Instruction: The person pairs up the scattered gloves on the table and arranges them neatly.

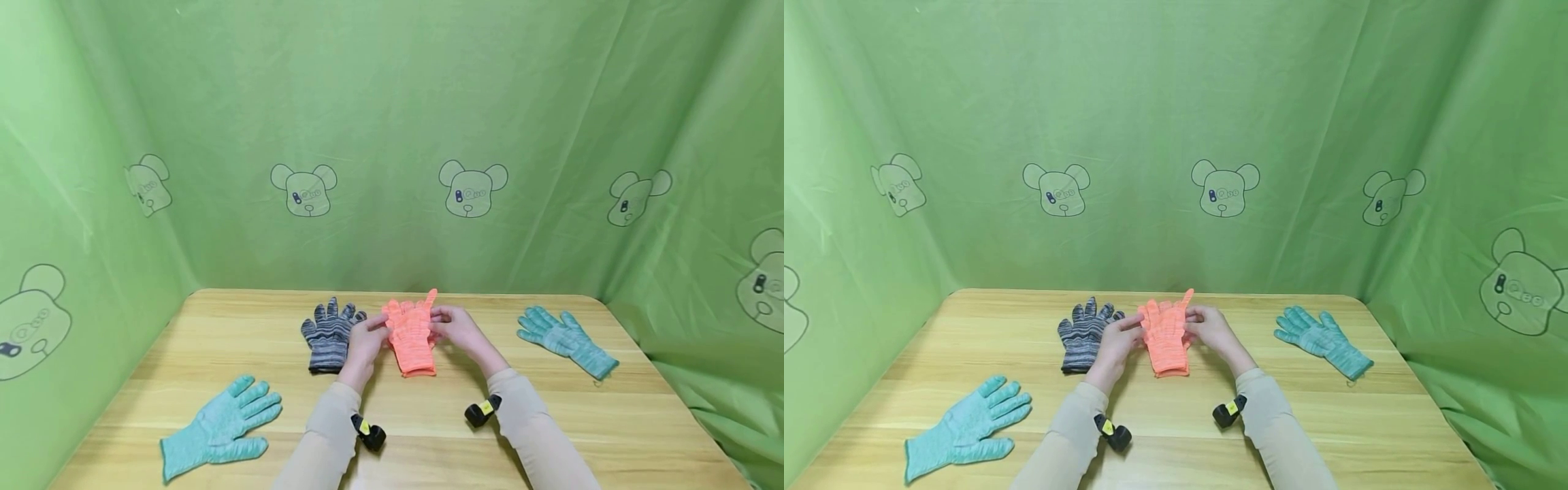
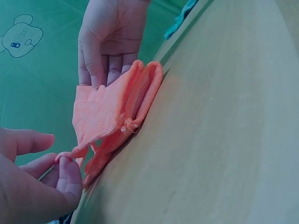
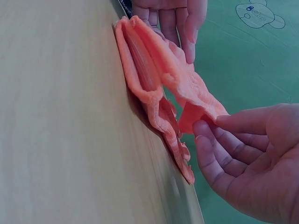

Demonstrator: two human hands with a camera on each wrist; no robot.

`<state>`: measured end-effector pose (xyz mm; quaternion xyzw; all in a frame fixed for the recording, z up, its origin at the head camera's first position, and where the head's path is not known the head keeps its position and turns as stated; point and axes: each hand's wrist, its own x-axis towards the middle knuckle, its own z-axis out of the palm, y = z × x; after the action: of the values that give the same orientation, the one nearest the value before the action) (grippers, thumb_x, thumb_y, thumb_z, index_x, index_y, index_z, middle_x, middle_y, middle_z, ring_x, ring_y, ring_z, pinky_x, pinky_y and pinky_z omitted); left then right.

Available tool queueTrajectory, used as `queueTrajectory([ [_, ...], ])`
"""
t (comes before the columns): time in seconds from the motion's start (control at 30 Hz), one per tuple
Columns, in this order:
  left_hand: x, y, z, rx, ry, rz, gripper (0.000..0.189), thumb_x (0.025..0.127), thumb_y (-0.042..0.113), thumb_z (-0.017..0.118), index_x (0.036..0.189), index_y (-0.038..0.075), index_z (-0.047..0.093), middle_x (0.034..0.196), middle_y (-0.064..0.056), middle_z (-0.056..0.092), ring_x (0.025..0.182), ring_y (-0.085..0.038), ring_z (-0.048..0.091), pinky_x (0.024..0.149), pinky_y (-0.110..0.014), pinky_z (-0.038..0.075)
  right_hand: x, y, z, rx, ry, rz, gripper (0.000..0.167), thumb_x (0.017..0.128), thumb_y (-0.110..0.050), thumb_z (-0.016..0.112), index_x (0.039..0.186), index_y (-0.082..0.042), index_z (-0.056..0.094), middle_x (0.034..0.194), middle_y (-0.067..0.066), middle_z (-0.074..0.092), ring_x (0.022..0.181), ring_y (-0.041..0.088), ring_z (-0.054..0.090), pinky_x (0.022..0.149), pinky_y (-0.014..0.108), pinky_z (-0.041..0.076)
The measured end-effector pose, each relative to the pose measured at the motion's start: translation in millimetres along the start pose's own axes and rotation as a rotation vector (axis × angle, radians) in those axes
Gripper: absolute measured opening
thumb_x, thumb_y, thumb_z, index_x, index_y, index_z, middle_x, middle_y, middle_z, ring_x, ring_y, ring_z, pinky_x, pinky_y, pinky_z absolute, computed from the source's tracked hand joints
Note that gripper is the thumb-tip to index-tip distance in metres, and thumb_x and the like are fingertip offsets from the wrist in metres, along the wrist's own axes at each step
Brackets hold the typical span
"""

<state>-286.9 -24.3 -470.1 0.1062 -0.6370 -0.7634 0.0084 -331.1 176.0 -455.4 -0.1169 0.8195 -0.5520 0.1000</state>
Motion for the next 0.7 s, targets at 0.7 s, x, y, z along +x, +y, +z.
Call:
queueTrajectory([
  [0.7,-1.7,4.5,-5.2,0.111,-0.019,-0.096,0.041,0.093,0.006,0.054,0.132,-0.007,0.054,0.122,-0.023,0.062,0.085,-0.017,0.061,0.075,-0.03,0.058,2.5,5.8,-1.5,-0.031,-0.01,0.021,0.032,0.091,0.005,0.056,0.122,0.014,0.053,0.099,0.023,0.066,0.074,0.015,0.066,0.073,0.039,0.061],
])
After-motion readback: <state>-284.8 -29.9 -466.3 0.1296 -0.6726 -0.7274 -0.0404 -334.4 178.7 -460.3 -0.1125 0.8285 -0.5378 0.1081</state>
